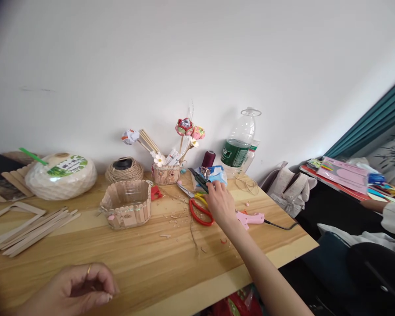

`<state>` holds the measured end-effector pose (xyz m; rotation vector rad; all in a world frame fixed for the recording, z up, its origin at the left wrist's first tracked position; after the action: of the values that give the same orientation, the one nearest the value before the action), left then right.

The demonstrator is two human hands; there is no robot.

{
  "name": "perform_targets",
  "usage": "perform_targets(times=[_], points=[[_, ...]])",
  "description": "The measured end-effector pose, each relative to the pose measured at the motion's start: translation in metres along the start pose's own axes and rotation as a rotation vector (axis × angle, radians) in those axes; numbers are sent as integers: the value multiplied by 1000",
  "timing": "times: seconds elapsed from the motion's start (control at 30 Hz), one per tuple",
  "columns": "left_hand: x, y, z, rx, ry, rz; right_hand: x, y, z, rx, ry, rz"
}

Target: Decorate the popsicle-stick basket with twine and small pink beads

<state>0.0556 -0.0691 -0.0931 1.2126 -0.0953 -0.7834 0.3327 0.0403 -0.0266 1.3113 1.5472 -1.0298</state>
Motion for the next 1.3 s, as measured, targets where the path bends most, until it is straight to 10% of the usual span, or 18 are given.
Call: perform_targets(times=[0.4, 0.67, 1.0, 1.3], points=[[-14, 5, 14, -25, 208, 183, 22, -4, 13, 50, -168, -85], [-19, 0, 13, -74, 250, 381, -8, 3, 19, 237, -80, -395], [-3, 25, 26, 25, 301, 465, -27, -86, 75, 202, -167, -1677], [18, 13, 39, 96, 517, 768, -3, -132, 116, 371, -173, -1698]])
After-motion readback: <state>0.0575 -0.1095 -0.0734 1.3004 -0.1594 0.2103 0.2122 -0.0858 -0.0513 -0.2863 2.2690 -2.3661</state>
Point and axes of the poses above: each hand's wrist, its own z-axis away from the middle knuckle, its own x-axis out of the palm, y = z × x, the point moved 7 cm from there along -z, towards the middle knuckle, and after that the axes turned 12 degrees about -z, right-handed, at the moved point
